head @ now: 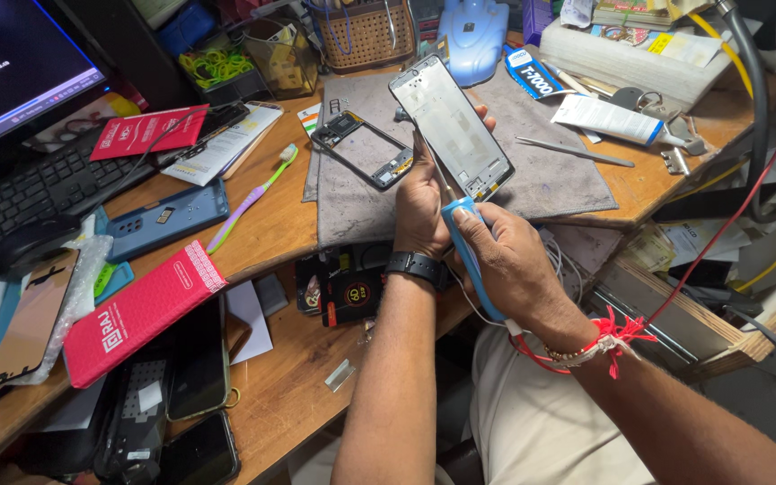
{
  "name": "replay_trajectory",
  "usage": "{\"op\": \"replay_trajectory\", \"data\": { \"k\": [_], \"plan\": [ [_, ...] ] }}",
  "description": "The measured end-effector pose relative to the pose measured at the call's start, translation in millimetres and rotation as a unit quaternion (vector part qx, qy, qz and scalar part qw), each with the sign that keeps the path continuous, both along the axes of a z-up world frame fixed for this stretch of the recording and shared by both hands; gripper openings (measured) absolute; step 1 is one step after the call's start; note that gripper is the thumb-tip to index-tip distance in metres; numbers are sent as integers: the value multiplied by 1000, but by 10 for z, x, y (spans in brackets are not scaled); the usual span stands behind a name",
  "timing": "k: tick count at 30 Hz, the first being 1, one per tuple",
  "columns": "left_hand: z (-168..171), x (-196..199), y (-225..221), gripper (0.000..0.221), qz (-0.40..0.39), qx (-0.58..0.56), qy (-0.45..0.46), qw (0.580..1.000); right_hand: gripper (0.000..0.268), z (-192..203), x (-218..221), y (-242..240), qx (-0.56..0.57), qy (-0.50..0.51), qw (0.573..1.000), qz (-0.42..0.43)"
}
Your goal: The person holds a disassembled mobile phone screen and uses a soldering iron to apply heat to the bottom connector area while holding the component on a workbench.
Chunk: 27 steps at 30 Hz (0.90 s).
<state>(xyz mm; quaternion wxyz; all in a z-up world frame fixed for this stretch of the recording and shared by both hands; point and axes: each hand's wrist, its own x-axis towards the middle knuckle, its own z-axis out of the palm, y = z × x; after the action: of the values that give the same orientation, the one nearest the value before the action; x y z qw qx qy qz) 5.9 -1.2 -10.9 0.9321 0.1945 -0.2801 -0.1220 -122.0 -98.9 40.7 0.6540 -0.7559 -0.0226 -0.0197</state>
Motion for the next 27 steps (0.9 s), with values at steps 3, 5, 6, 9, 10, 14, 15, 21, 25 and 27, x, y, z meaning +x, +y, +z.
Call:
{"op": "replay_trajectory", "data": {
  "k": [3, 5, 6, 9, 10, 14, 15, 21, 25, 27],
  "plan": [
    [16, -7, -4, 61, 1, 7, -8, 1000, 42, 12, 14, 6, -10, -8, 1000, -8],
    [26, -17, -4, 61, 3, 14, -12, 1000, 42, 20, 28, 13, -24, -11, 1000, -13],
    [32, -21, -4, 60, 6, 20, -10, 1000, 43, 24, 37, 17, -33, -11, 999, -15],
    [51, -32, -2, 60, 12, 29, -9, 999, 42, 35, 48, 27, -33, -14, 999, -15],
    [55, -35, -1, 61, 13, 30, -9, 999, 42, 38, 50, 30, -29, -16, 999, -13],
    [63, -46, -11, 63, 15, 31, 1, 999, 43, 48, 67, 29, -36, -14, 999, -9],
    [64, -48, -11, 63, 15, 32, 3, 999, 43, 47, 72, 30, -37, -14, 999, -9],
    [80, -61, -10, 64, 16, 37, 4, 999, 43, 40, 106, 42, -28, -17, 999, -7],
    [98, -76, -9, 61, 15, 37, 7, 999, 44, 66, 113, 53, -15, -17, 1000, 2],
    [100, -84, -10, 62, 20, 40, 7, 999, 45, 91, 108, 55, -28, -10, 1000, -6]
  ]
}}
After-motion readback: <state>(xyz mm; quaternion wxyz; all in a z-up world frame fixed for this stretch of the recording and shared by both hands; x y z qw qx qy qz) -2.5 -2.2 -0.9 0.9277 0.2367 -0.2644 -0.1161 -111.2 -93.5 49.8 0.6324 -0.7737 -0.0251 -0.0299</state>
